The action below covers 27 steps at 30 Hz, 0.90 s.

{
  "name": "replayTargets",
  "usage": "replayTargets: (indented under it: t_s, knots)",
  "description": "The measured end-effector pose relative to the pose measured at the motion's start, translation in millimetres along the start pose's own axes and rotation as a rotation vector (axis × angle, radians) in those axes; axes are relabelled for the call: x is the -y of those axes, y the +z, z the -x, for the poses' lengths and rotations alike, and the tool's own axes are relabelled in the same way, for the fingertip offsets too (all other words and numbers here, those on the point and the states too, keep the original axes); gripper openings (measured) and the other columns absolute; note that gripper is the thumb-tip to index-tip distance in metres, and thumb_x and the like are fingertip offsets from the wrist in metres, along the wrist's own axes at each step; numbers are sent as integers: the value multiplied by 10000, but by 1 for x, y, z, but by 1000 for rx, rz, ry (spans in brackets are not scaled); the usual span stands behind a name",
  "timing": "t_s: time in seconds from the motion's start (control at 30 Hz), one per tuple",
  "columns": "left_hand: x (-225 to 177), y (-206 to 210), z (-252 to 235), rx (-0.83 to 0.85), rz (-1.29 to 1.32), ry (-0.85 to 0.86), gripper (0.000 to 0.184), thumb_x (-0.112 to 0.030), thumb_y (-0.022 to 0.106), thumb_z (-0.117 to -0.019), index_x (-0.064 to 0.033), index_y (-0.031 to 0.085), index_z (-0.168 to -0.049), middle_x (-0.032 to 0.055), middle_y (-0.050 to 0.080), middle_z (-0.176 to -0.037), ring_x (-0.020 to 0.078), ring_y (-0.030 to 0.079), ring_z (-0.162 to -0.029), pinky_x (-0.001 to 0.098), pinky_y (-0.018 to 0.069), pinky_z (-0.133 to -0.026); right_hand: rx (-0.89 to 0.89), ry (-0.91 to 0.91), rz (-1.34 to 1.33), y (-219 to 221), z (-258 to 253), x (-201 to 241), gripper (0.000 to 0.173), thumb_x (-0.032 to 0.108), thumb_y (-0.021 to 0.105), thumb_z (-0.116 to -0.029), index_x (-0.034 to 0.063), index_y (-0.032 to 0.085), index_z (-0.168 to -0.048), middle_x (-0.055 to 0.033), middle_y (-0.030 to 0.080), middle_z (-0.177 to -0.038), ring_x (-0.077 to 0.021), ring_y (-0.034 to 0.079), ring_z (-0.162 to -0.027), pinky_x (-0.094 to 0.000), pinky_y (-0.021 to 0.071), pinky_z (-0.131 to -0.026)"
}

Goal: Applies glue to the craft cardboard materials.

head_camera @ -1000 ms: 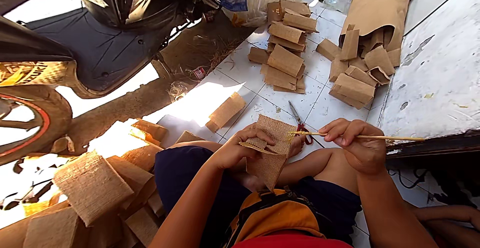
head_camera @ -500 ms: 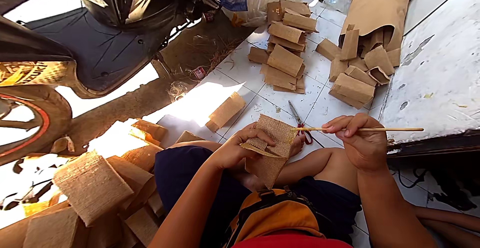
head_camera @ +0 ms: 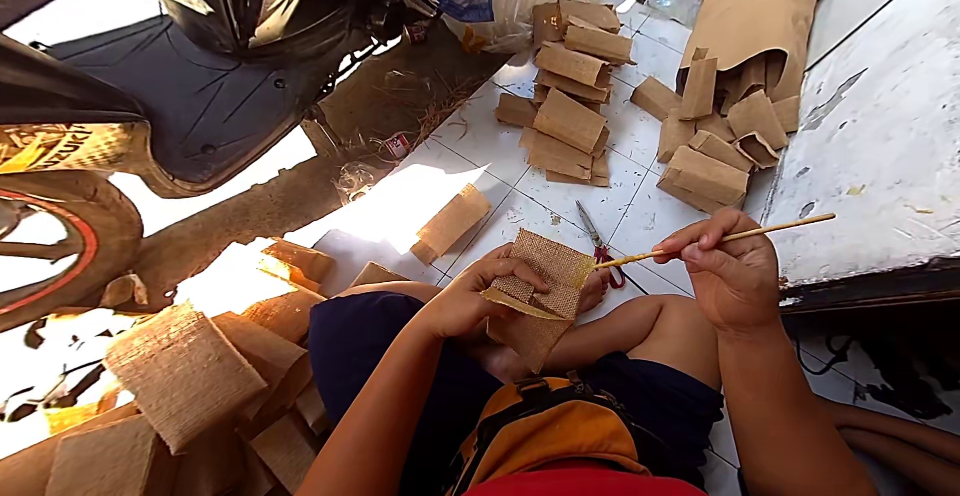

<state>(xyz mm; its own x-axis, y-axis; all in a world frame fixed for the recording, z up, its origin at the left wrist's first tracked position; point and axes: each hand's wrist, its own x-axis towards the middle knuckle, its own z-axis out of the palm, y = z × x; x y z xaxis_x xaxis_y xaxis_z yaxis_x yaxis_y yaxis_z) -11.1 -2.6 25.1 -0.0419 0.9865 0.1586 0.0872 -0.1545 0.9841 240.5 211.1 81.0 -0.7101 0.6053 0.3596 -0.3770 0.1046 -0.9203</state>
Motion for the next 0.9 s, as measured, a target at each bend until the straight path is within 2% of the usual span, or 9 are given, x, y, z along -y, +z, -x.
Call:
replayTargets:
  t_s: [0.07, 0.13, 0.23, 0.3, 0.4, 0.5, 0.73, 0.83, 0.9]
  knots:
    - [0, 0, 0, -9, -5, -1, 255, -93, 676, -768, -159, 765, -998, -10, 637, -1173, 100, 570, -1147, 267, 500, -967, -20, -7, -29, -1, -1, 2, 106, 111, 672, -933, 214, 694, -936, -19, 760, -934, -155, 747, -865, -333, 629, -808]
    - [-3, 2, 0, -10, -9, -3, 270, -67, 668, -761, -153, 768, -997, -22, 635, -1142, 84, 573, -1121, 252, 502, -955, 41, 14, -26, 0, 0, 2, 85, 140, 707, -925, 223, 696, -940, -7, 755, -931, -148, 743, -871, -328, 626, -812]
    - [-5, 2, -1, 17, -28, -3, 250, -77, 668, -768, -139, 766, -990, -3, 634, -1176, 100, 565, -1158, 270, 492, -990, 54, 13, -14, 0, -3, 1, 109, 104, 673, -932, 212, 690, -937, -17, 756, -937, -159, 742, -886, -340, 622, -835]
    - [-4, 1, -2, 25, -33, 3, 233, -90, 670, -770, -134, 764, -978, -6, 632, -1160, 96, 568, -1139, 260, 494, -974, 57, -5, -69, -3, -9, 3, 111, 104, 660, -940, 211, 690, -941, -14, 752, -936, -159, 740, -892, -345, 618, -841]
    - [-5, 1, -1, 41, -10, 18, 236, -96, 671, -776, -143, 769, -986, -19, 629, -1143, 76, 568, -1119, 242, 499, -952, 180, 50, -98, -5, -16, 1, 77, 129, 680, -939, 206, 684, -947, -15, 752, -907, -157, 743, -885, -345, 620, -840]
    - [-6, 0, -2, 48, -6, 19, 234, -95, 676, -777, -148, 771, -985, -28, 628, -1135, 68, 566, -1114, 233, 497, -944, 171, 52, -89, -9, -24, -1, 127, 88, 625, -945, 207, 671, -948, -13, 752, -908, -157, 741, -887, -344, 613, -851]
    - [-5, -2, 0, 65, 9, 41, 209, -120, 686, -787, -154, 765, -978, -37, 630, -1112, 62, 568, -1098, 223, 494, -938, 190, 67, -158, -13, -33, -5, 160, 61, 585, -942, 197, 667, -956, -13, 745, -887, -163, 740, -888, -360, 610, -864]
    - [0, -2, -1, 90, 48, 49, 218, -151, 701, -817, -155, 766, -1026, -26, 640, -1143, 87, 572, -1134, 263, 493, -977, 273, 77, -218, -12, -36, -6, 107, 102, 646, -937, 202, 678, -956, 4, 737, -859, -151, 739, -862, -360, 616, -853]
    - [-2, 1, -4, 114, 70, 56, 203, -163, 710, -818, -163, 768, -1013, -36, 651, -1156, 77, 581, -1143, 260, 503, -979, 356, 110, -237, -7, -37, -11, 94, 106, 679, -923, 199, 679, -939, 7, 733, -840, -152, 739, -858, -368, 614, -861]
